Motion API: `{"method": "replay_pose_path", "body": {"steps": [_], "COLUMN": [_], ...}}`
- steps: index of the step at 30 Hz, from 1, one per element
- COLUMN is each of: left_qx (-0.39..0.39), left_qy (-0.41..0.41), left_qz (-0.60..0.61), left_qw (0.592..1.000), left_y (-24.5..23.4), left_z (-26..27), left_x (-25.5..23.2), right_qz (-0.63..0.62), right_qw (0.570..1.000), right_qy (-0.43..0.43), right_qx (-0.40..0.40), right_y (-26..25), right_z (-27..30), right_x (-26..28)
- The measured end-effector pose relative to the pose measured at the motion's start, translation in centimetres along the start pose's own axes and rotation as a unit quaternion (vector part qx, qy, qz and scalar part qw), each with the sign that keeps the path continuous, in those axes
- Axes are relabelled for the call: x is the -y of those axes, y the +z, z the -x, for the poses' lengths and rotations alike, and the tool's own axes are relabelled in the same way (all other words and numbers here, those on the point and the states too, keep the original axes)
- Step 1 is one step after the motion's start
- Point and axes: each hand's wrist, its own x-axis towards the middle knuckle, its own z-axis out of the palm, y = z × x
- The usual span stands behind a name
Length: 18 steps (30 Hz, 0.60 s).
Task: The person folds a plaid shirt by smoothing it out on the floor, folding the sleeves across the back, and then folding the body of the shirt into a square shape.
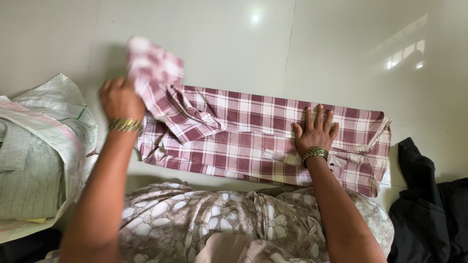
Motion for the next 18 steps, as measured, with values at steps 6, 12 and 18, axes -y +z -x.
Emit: {"method": "replay_pose_path", "body": {"steps": [6,12,18], "left_qx": [0.611,0.291,0.046], "left_qy": [-0.16,0.018,0.116], "left_qz": [-0.138,-0.036,0.317], "left_qw": [0.763,0.956,0.94], "left_y": [-3.5,-2.3,1.9], "left_z": [6.7,5.9,2.9], "left_x": [3.6,-2.3,-15.4], "right_qz": [0.002,-0.035,-0.043], "right_qw": [1.0,0.999,0.997], "right_qy": [0.0,-0.012,-0.001], "right_qx": [-0.004,-0.023,0.063], "right_y": [0.6,-0.3,-4.4], "right_z": [-0.3,0.2,-1.6], "right_x": [-0.1,0.1,9.0]}}
